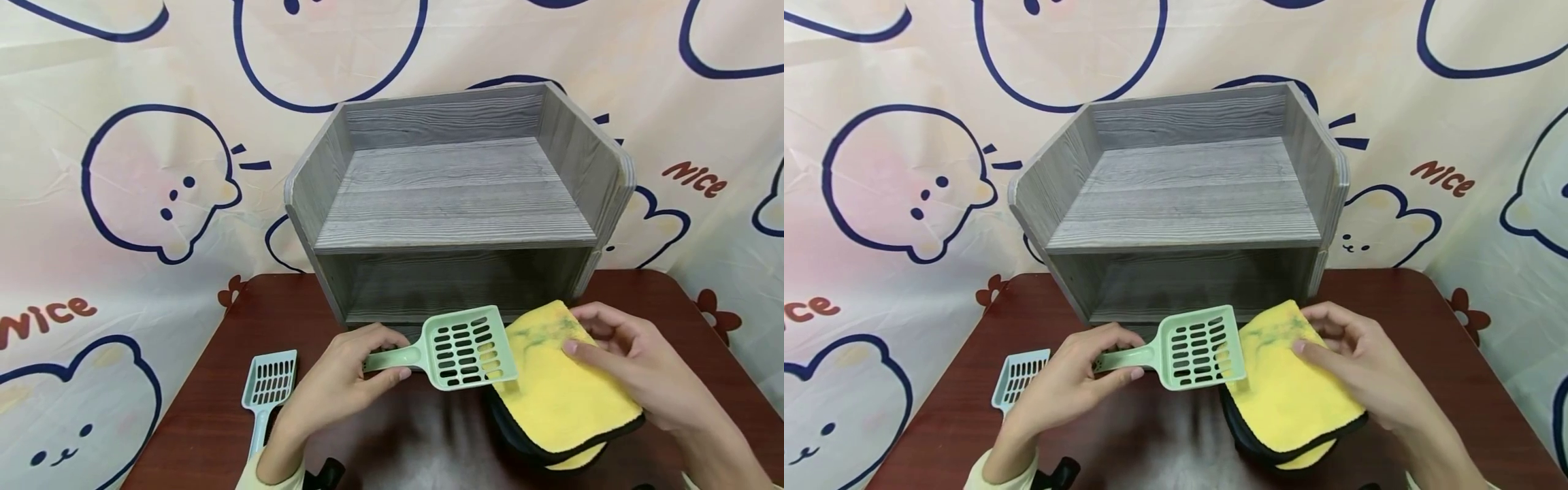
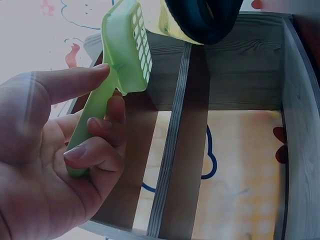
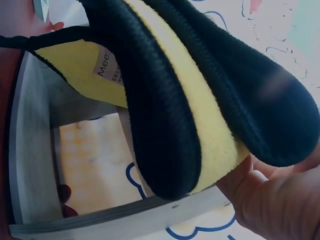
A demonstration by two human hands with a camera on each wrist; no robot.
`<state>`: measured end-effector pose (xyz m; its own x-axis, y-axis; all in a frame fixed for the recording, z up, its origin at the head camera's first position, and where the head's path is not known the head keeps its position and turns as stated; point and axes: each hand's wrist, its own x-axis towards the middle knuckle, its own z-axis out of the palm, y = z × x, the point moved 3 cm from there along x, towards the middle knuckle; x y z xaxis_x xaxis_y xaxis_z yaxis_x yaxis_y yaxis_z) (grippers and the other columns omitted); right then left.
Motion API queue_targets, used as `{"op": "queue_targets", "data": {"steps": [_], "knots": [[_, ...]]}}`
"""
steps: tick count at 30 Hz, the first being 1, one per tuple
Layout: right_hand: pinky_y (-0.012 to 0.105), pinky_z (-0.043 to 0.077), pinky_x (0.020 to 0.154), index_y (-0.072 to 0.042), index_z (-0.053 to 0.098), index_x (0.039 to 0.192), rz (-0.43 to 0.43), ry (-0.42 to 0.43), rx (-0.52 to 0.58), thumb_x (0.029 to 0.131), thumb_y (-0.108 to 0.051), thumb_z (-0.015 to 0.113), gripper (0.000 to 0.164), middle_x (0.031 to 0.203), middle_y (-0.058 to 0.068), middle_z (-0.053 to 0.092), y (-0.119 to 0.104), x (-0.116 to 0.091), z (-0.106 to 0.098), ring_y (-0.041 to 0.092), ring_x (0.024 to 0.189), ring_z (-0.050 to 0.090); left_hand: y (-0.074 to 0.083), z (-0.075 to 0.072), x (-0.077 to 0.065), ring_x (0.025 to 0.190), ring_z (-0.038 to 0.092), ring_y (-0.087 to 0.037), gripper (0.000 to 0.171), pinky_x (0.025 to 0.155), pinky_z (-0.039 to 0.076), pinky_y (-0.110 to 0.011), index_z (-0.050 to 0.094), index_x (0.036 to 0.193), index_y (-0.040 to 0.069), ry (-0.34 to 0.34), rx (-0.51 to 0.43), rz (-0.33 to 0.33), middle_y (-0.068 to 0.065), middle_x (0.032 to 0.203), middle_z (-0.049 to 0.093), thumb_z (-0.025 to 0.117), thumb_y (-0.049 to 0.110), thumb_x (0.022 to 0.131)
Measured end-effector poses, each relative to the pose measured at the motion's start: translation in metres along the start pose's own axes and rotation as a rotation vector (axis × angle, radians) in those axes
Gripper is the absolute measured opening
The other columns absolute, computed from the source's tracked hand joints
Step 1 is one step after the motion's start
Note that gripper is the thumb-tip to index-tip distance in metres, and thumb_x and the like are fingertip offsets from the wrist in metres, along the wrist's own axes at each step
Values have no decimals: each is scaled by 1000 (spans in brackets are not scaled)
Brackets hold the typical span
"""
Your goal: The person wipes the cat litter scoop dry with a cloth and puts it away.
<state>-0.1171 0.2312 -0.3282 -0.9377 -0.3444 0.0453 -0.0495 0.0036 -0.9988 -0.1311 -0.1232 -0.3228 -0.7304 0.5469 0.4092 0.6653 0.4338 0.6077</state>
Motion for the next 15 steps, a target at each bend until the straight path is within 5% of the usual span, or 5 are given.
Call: {"op": "queue_targets", "data": {"steps": [15], "knots": [[59, 53, 60, -4, 48, 136, 7, -36, 39, 101, -3, 53, 35, 112, 16, 64, 10, 8, 13, 46, 79, 70, 3, 11, 4, 76, 54, -4, 18, 66, 47, -22, 67, 108, 26, -15, -38, -21, 16, 95, 63, 74, 25, 91]]}}
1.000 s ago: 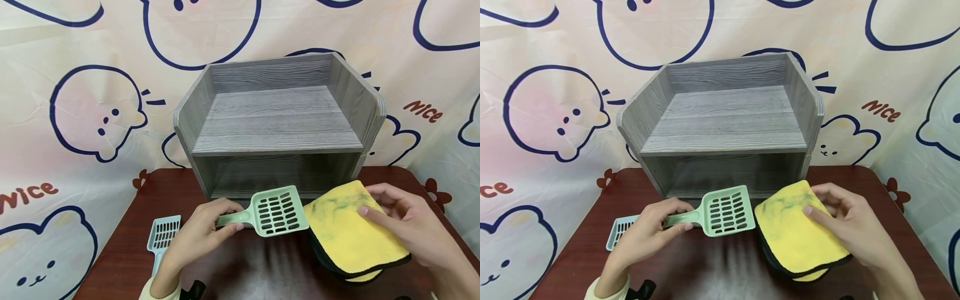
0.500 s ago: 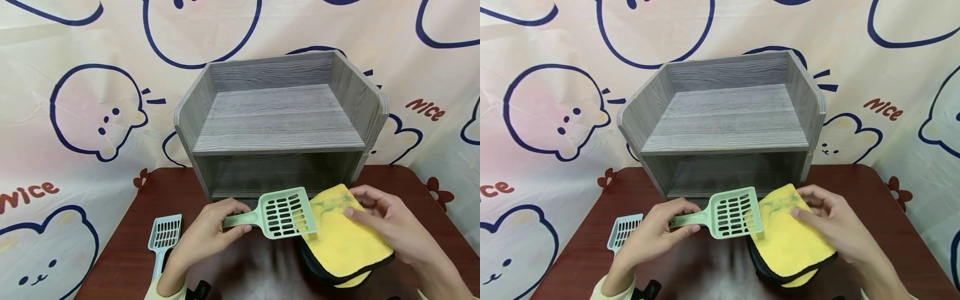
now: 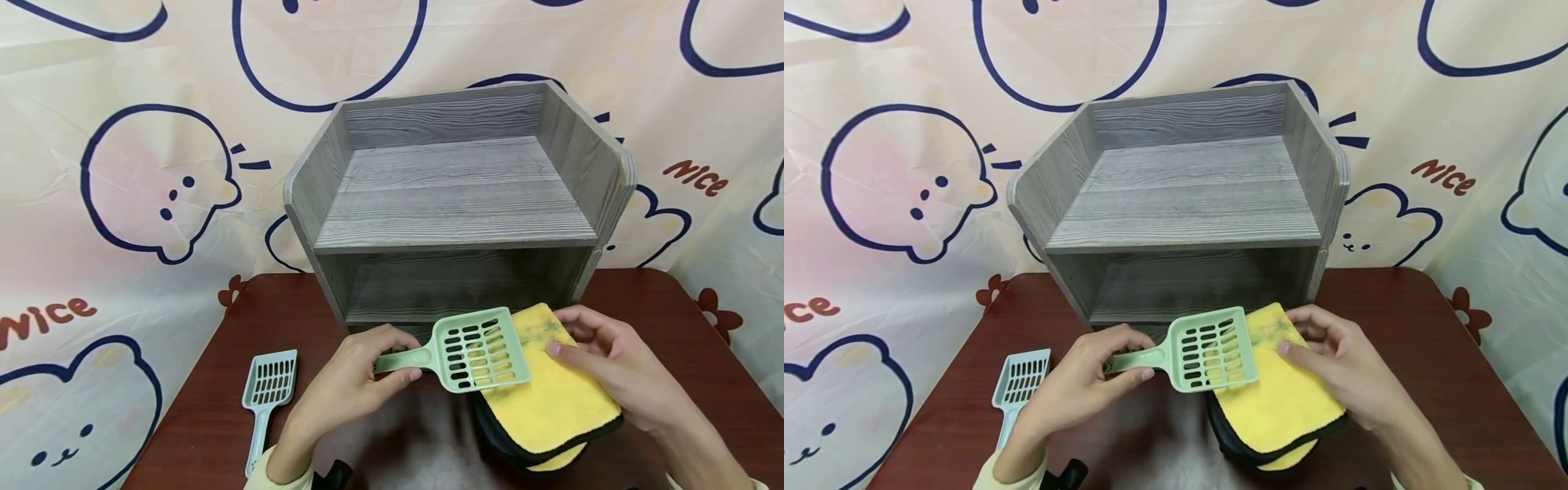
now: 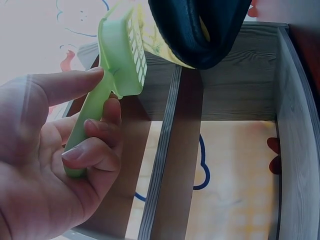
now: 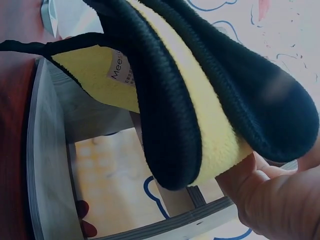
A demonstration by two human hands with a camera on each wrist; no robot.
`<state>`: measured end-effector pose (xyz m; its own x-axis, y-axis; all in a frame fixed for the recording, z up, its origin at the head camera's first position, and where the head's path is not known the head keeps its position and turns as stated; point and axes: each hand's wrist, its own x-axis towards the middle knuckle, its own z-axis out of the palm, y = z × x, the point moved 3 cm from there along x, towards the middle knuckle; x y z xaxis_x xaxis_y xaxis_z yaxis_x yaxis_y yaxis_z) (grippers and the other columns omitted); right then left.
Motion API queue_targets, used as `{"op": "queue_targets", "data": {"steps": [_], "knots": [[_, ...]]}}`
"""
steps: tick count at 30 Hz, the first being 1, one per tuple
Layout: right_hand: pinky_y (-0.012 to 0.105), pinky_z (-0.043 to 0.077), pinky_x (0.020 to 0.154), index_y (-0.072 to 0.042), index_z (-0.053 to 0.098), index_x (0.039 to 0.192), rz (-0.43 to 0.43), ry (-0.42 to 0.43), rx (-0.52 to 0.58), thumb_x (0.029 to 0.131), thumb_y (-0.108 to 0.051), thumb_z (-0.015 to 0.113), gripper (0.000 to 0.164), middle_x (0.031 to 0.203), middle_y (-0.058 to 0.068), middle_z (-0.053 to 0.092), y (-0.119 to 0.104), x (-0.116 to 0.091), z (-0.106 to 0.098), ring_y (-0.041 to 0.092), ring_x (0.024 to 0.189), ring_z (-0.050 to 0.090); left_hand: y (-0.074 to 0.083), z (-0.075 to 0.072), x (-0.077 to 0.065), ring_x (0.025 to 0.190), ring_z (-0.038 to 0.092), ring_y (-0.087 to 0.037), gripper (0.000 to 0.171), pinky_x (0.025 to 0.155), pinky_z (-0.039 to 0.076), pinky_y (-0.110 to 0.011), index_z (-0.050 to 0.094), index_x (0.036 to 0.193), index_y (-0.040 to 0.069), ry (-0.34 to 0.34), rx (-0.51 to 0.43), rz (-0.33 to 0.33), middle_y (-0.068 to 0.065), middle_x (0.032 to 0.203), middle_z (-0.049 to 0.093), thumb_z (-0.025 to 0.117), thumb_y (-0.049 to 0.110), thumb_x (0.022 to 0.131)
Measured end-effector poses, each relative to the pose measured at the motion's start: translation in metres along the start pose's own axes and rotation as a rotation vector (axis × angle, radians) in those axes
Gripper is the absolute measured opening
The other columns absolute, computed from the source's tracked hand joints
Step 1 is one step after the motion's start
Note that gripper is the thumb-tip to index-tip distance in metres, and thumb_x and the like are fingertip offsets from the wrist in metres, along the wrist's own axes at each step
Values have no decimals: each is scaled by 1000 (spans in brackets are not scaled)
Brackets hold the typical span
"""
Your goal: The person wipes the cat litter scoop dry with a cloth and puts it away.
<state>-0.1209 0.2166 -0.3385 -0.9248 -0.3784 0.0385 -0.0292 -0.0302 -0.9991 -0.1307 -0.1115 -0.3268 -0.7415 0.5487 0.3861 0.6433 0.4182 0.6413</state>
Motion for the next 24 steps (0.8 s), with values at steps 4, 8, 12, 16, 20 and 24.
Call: {"op": "queue_targets", "data": {"steps": [4, 8, 12, 16, 20, 24], "knots": [[59, 53, 60, -3, 48, 136, 4, 4, 4, 101, -3, 54, 36, 112, 16, 64, 1, 1, 1, 45, 80, 71, 0, 1, 0, 77, 54, -4, 18, 67, 47, -22, 67, 108, 26, 0, 8, -1, 16, 96, 63, 74, 26, 91], [59, 53, 60, -3, 48, 136, 1, -2, 13, 101, -3, 53, 35, 112, 16, 64, 2, 2, 2, 45, 80, 71, 0, 2, 0, 78, 55, -4, 18, 68, 47, -22, 67, 108, 26, 4, 15, 9, 17, 97, 64, 74, 26, 91], [58, 53, 60, -3, 47, 136, 4, -4, 8, 101, -4, 54, 36, 112, 16, 64, 3, 3, 4, 45, 79, 71, 0, 3, 1, 78, 55, -3, 18, 68, 47, -22, 67, 107, 25, 2, 15, 19, 16, 96, 64, 74, 26, 91], [58, 54, 61, -4, 47, 136, 23, 5, -1, 101, -6, 54, 35, 111, 16, 65, 4, 4, 5, 44, 78, 71, 0, 5, 2, 78, 55, -3, 17, 68, 47, -22, 68, 107, 26, -1, 11, 16, 16, 95, 64, 74, 27, 91], [58, 54, 62, -4, 46, 136, 28, 4, 11, 101, -6, 54, 36, 111, 16, 65, 7, 5, 7, 43, 79, 71, -2, 6, 3, 80, 56, -4, 17, 68, 48, -22, 68, 108, 27, -5, 3, 6, 17, 97, 64, 72, 29, 92], [59, 53, 63, -4, 45, 137, 21, -16, 50, 102, -6, 53, 36, 113, 16, 65, 10, 7, 9, 44, 81, 71, -2, 8, 4, 81, 56, -3, 18, 65, 47, -21, 68, 110, 27, -7, -1, 1, 17, 98, 64, 71, 31, 93]]}}
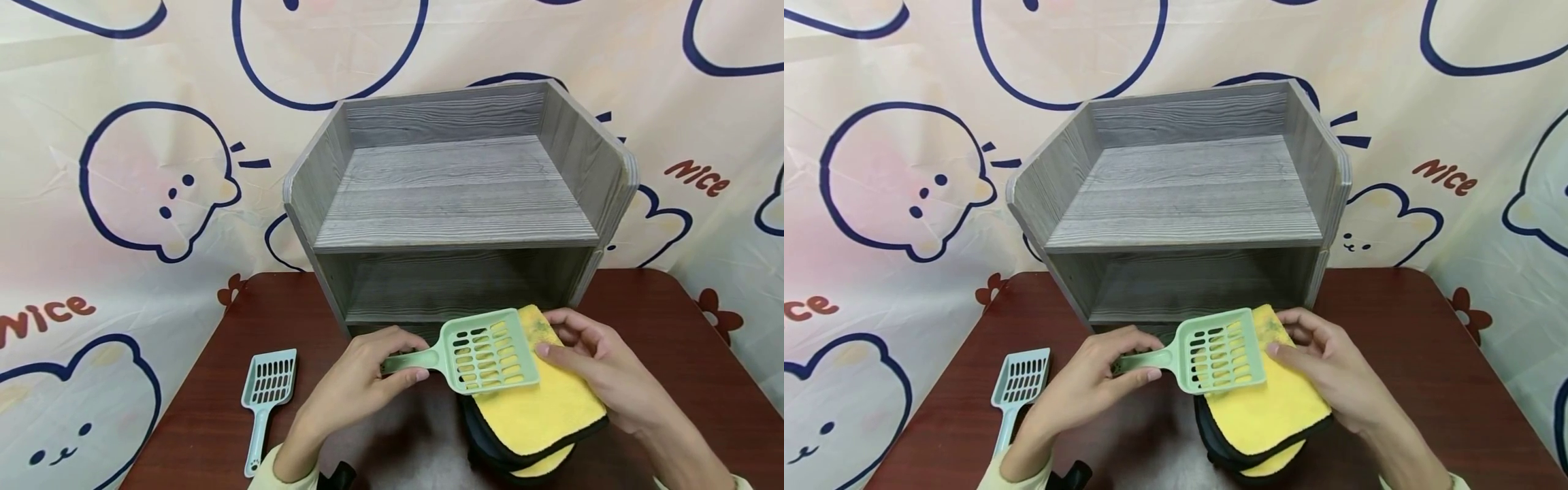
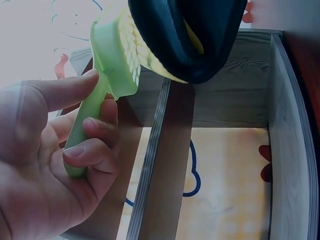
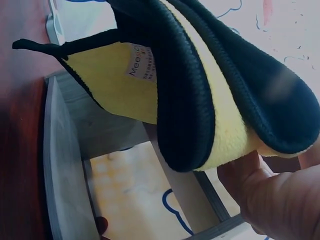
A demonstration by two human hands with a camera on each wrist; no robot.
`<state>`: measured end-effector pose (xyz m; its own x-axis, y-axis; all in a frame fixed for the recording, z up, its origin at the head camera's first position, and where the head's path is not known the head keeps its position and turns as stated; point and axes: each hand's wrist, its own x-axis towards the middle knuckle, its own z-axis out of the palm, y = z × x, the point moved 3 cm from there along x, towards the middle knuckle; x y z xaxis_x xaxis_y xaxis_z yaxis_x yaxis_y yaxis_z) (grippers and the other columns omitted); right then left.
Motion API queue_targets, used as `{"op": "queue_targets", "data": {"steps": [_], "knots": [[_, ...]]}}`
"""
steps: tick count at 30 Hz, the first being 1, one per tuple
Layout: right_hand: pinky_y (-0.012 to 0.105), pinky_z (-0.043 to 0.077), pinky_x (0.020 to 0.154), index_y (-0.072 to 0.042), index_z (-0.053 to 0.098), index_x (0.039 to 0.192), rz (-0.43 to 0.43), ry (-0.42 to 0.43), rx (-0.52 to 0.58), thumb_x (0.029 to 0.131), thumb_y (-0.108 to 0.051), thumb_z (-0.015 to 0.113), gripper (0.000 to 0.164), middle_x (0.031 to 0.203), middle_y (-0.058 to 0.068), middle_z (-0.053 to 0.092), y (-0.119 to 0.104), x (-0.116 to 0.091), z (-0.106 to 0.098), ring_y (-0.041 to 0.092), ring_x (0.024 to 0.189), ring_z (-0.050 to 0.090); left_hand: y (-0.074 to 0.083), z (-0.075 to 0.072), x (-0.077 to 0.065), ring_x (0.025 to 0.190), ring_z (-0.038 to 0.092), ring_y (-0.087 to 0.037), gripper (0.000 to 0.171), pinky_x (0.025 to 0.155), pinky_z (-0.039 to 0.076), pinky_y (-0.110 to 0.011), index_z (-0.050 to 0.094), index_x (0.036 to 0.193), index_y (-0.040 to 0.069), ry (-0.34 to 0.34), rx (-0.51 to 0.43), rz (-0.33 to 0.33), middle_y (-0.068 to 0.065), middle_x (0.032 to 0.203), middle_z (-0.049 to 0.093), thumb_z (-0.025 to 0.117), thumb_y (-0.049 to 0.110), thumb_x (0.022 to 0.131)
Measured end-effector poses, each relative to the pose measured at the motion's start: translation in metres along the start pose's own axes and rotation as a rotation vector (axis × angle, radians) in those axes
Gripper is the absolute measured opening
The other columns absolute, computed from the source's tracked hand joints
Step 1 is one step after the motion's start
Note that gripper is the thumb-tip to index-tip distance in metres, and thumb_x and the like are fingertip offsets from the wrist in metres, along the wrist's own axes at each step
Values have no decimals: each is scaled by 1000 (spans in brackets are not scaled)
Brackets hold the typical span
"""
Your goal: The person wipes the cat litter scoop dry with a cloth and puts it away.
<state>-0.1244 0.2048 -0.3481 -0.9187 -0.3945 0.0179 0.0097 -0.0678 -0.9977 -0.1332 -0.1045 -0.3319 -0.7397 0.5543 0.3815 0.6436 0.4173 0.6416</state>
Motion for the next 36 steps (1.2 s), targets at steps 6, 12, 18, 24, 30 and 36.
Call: {"op": "queue_targets", "data": {"steps": [6, 12, 18, 24, 30, 36], "knots": [[57, 55, 64, -1, 41, 139, -42, -66, 83, 103, -3, 48, 37, 118, 16, 62, 7, 5, 7, 40, 84, 72, 1, 3, 2, 79, 55, -4, 18, 61, 46, -21, 67, 112, 29, -1, -7, -24, 17, 99, 63, 68, 35, 95], [45, 59, 67, -4, 41, 138, -68, -117, 173, 105, -1, 42, 34, 121, 12, 62, 13, 6, 14, 30, 89, 73, 4, 6, 5, 80, 55, -4, 20, 61, 46, -21, 66, 114, 29, 10, -19, -14, 17, 101, 63, 67, 36, 95], [43, 59, 68, -13, 39, 147, -42, -133, 221, 105, 0, 41, 44, 124, 12, 67, 16, 6, 18, 30, 90, 73, 7, 12, 9, 84, 57, -4, 21, 64, 47, -21, 66, 114, 26, 16, -51, 0, 18, 104, 63, 69, 32, 94], [42, 59, 70, -12, 38, 147, -46, -133, 206, 105, -1, 41, 43, 126, 12, 65, 15, 6, 17, 30, 92, 73, 6, 11, 8, 84, 57, -4, 20, 65, 48, -22, 66, 114, 28, 8, -49, -15, 17, 104, 64, 68, 34, 95], [47, 59, 69, -1, 40, 141, -27, -123, 131, 105, -3, 44, 37, 123, 16, 61, 11, 5, 11, 33, 89, 73, 2, 7, 3, 80, 55, -4, 19, 63, 47, -22, 66, 113, 30, -9, -37, -30, 18, 101, 63, 68, 35, 95], [57, 55, 68, -5, 41, 141, 22, -78, 77, 103, -4, 48, 38, 120, 17, 62, 5, 0, 0, 41, 87, 71, -2, 2, -1, 78, 54, -3, 19, 62, 46, -21, 67, 111, 28, -3, -13, -7, 17, 98, 63, 71, 30, 93]]}}
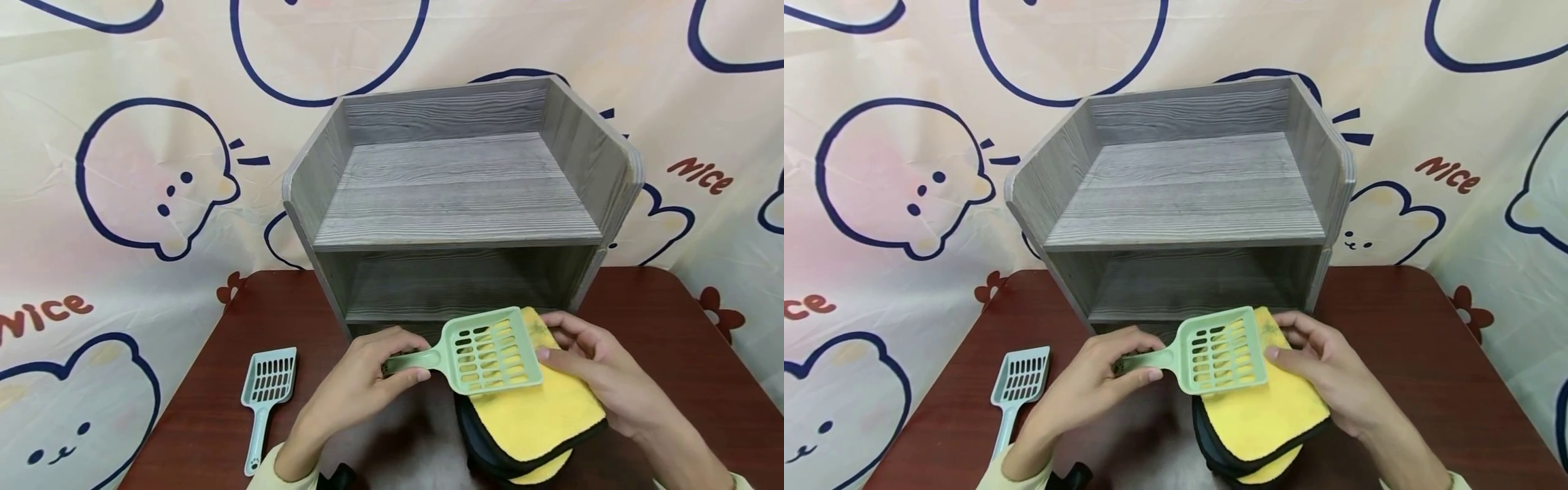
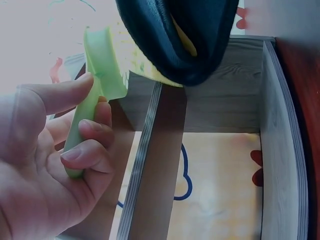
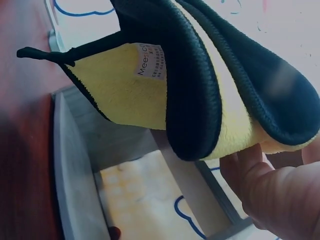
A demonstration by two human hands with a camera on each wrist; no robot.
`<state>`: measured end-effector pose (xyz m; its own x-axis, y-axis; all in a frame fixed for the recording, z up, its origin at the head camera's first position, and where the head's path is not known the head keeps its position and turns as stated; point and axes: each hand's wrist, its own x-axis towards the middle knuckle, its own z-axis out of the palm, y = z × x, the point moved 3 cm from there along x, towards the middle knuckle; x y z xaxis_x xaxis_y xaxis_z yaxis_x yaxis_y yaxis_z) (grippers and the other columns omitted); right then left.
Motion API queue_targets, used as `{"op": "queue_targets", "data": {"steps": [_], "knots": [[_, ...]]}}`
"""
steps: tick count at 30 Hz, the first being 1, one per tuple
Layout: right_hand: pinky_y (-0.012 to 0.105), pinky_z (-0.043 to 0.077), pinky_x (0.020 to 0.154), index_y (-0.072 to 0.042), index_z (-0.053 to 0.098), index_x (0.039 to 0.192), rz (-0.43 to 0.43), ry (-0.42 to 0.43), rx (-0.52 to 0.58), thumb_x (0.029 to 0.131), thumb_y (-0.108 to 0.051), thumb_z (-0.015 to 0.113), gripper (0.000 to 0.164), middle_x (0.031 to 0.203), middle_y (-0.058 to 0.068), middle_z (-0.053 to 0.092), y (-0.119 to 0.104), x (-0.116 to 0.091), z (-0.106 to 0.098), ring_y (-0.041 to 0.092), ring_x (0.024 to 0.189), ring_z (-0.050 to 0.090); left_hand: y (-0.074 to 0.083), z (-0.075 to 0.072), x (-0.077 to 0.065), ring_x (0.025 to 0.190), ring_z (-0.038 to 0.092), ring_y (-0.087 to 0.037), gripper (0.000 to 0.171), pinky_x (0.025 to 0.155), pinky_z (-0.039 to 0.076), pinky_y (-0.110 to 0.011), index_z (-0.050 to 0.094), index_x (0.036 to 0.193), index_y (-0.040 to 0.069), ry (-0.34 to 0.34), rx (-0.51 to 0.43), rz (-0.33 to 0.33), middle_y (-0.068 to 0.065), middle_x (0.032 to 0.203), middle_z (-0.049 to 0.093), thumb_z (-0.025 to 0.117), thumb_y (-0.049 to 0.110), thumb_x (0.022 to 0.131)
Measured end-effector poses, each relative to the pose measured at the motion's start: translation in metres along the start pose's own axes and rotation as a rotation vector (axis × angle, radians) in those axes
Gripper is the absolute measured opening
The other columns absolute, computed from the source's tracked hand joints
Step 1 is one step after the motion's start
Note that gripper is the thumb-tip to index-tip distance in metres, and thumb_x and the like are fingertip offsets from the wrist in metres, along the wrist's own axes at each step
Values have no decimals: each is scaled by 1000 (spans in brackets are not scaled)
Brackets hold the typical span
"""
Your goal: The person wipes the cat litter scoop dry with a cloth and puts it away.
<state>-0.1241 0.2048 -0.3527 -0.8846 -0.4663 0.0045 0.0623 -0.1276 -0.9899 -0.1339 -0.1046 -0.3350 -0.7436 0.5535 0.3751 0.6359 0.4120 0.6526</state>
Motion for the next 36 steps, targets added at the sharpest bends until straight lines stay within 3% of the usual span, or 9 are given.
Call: {"op": "queue_targets", "data": {"steps": [11, 27, 36], "knots": [[60, 52, 65, -7, 40, 143, -33, 1, 31, 104, 1, 42, 39, 117, 14, 62, -10, -8, -15, 43, 88, 71, -3, -5, -4, 81, 57, -3, 18, 64, 48, -21, 69, 110, 28, 4, 3, 17, 17, 100, 65, 73, 28, 92], [58, 54, 68, -3, 38, 142, -22, 19, -11, 104, -6, 48, 39, 119, 18, 61, -6, 3, 0, 43, 87, 71, 5, 0, 5, 79, 55, -4, 20, 62, 47, -22, 67, 113, 31, 0, -10, -9, 19, 100, 63, 69, 35, 94], [47, 58, 68, -3, 38, 141, -72, -36, 43, 106, -3, 42, 36, 121, 16, 61, 0, 9, 6, 34, 88, 73, 10, 7, 11, 80, 55, -6, 20, 65, 47, -23, 67, 114, 30, -1, -75, 4, 15, 101, 64, 69, 32, 94]]}}
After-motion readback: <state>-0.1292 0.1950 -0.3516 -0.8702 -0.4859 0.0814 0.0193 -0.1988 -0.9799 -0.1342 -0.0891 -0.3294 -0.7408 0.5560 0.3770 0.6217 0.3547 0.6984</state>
